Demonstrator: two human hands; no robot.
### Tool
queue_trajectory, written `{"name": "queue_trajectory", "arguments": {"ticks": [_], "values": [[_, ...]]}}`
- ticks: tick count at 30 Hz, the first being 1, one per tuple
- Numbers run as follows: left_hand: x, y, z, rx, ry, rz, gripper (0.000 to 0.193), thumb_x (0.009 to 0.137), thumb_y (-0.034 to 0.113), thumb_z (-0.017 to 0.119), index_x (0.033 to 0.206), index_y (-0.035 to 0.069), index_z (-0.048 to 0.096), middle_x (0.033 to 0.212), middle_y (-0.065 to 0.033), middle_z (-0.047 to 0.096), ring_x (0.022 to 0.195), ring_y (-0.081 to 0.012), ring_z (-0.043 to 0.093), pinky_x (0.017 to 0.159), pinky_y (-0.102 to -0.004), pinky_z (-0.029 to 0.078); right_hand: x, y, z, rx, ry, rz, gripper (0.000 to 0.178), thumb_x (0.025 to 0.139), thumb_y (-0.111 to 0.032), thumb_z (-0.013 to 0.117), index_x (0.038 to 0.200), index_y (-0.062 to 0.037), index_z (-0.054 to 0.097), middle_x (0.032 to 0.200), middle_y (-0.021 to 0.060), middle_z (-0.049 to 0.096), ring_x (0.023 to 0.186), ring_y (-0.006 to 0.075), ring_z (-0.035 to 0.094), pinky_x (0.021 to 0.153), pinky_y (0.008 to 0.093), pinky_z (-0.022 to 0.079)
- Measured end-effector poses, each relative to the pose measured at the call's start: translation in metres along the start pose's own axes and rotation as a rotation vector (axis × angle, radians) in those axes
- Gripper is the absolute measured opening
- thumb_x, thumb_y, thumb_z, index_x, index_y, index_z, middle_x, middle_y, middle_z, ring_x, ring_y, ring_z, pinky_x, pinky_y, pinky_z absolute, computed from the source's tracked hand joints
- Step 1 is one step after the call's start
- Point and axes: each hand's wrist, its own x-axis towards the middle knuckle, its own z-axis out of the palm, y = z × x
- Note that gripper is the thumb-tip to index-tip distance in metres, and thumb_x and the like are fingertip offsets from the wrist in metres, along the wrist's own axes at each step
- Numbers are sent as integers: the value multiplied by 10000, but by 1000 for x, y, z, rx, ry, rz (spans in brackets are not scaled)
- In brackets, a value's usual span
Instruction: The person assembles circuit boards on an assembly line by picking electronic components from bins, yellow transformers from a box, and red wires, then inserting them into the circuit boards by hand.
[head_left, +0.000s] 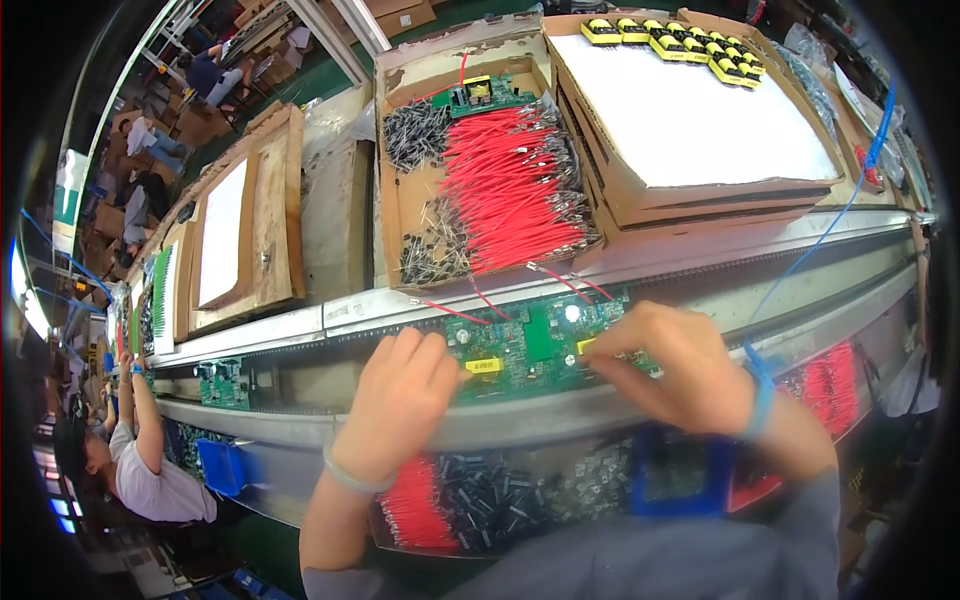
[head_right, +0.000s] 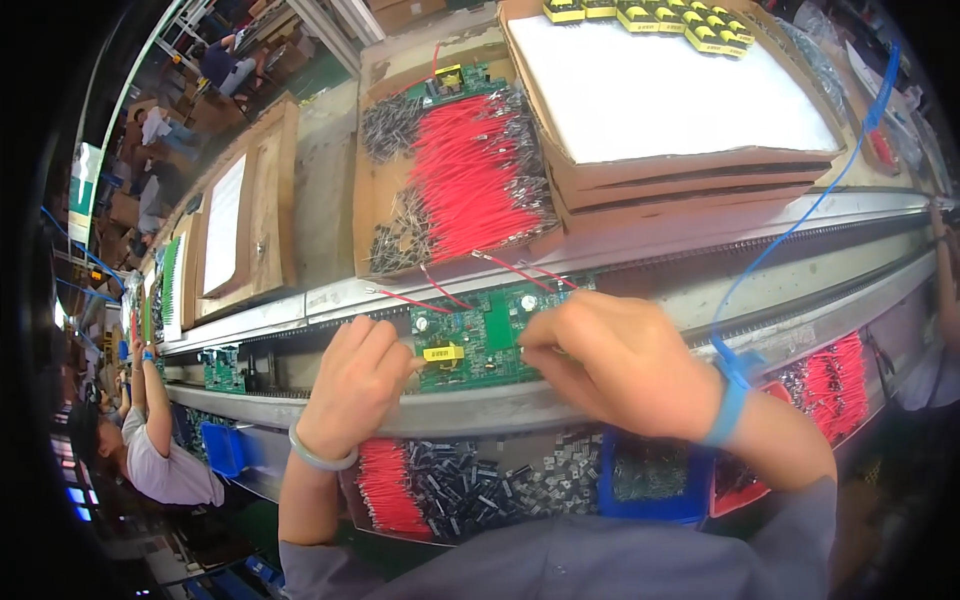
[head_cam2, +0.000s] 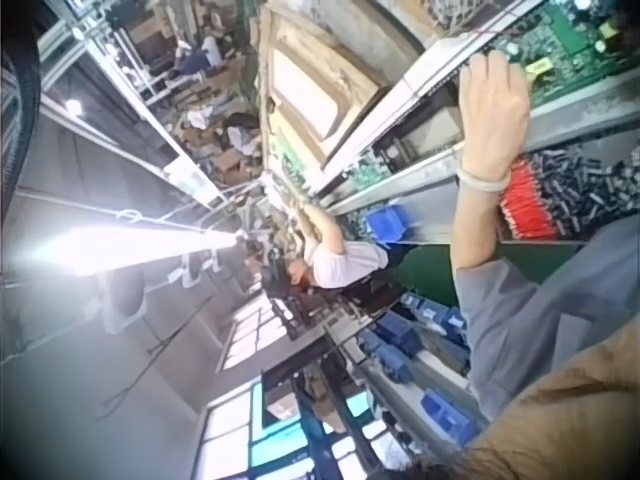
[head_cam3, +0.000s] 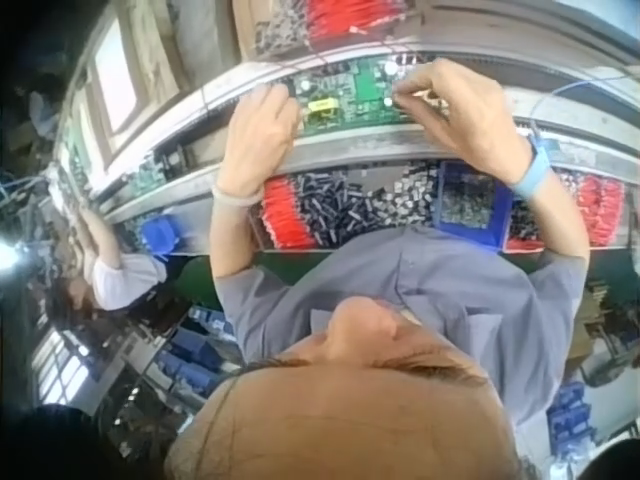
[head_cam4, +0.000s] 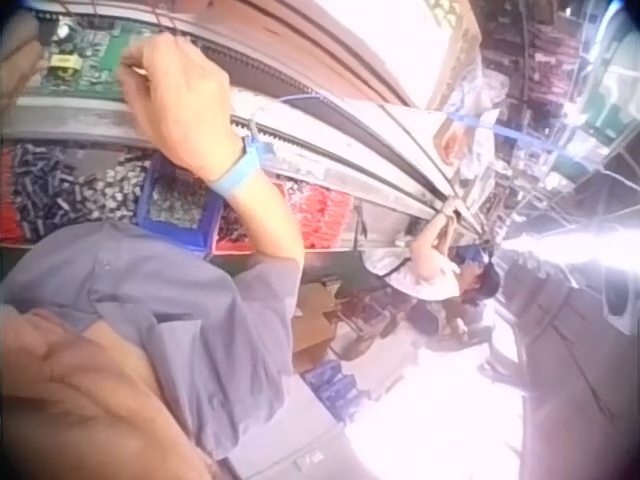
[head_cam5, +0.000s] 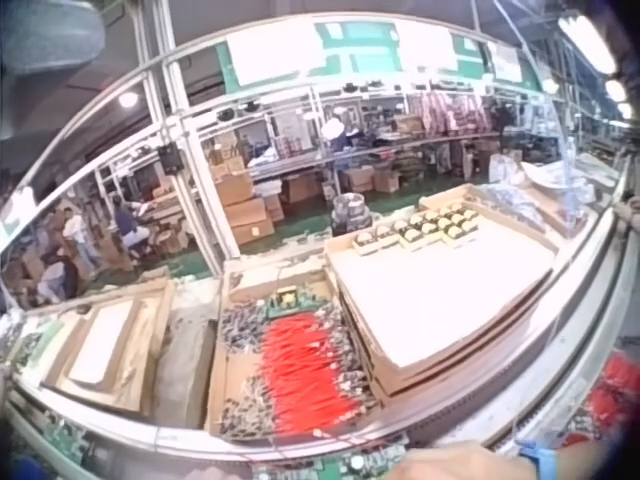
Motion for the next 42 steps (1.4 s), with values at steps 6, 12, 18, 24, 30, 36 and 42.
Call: {"name": "queue_trajectory", "arguments": {"ticks": [6,12,18,24,30,36,42], "values": [[-4,-13,28,-183,152,-128,223,823,68,765,1013,19,658,874,-112,561,805,-296,566,729,-401,471,4,19,22,1,11,72,239,807,5,797,998,-44,662,878,128,693,785,316,701,669,389,553],[-27,-4,54,-907,327,-608,414,933,42,719,1300,-14,537,1039,-119,663,876,-174,646,837,-307,517,7,26,31,2,-24,90,225,816,-6,782,982,-38,635,840,131,669,776,323,697,661,404,549],[-41,3,53,-1133,314,-805,292,1006,53,608,1280,-24,545,1054,-142,643,972,-194,631,862,-325,512,12,30,29,-63,-25,59,239,793,8,778,969,-38,622,818,130,651,744,327,678,648,416,537],[-51,8,52,-733,154,-509,186,1003,-17,544,1150,-57,651,1093,-150,644,988,-273,639,905,-336,492,8,31,33,-171,-43,-35,259,772,-13,793,956,-66,619,814,110,633,716,302,649,630,420,512],[-48,5,50,-800,137,-484,201,966,-50,549,1142,-44,646,1112,-207,644,1000,-381,653,878,-385,520,12,24,37,-353,-62,-113,366,783,-134,781,1095,-48,610,765,68,558,699,237,590,671,348,473],[-31,3,59,-780,123,-336,253,924,-88,519,1120,-41,672,1112,-219,670,1061,-392,644,948,-421,502,-12,-20,29,-290,-54,-215,348,796,-141,663,1108,5,615,773,72,529,683,229,622,554,364,506],[12,25,69,-886,-3,-223,283,916,-91,504,1135,-50,680,1143,-201,652,1089,-338,636,973,-371,498,-33,-20,80,-318,-426,52,448,917,-280,606,1269,-7,655,617,122,645,578,309,679,460,458,501]]}}
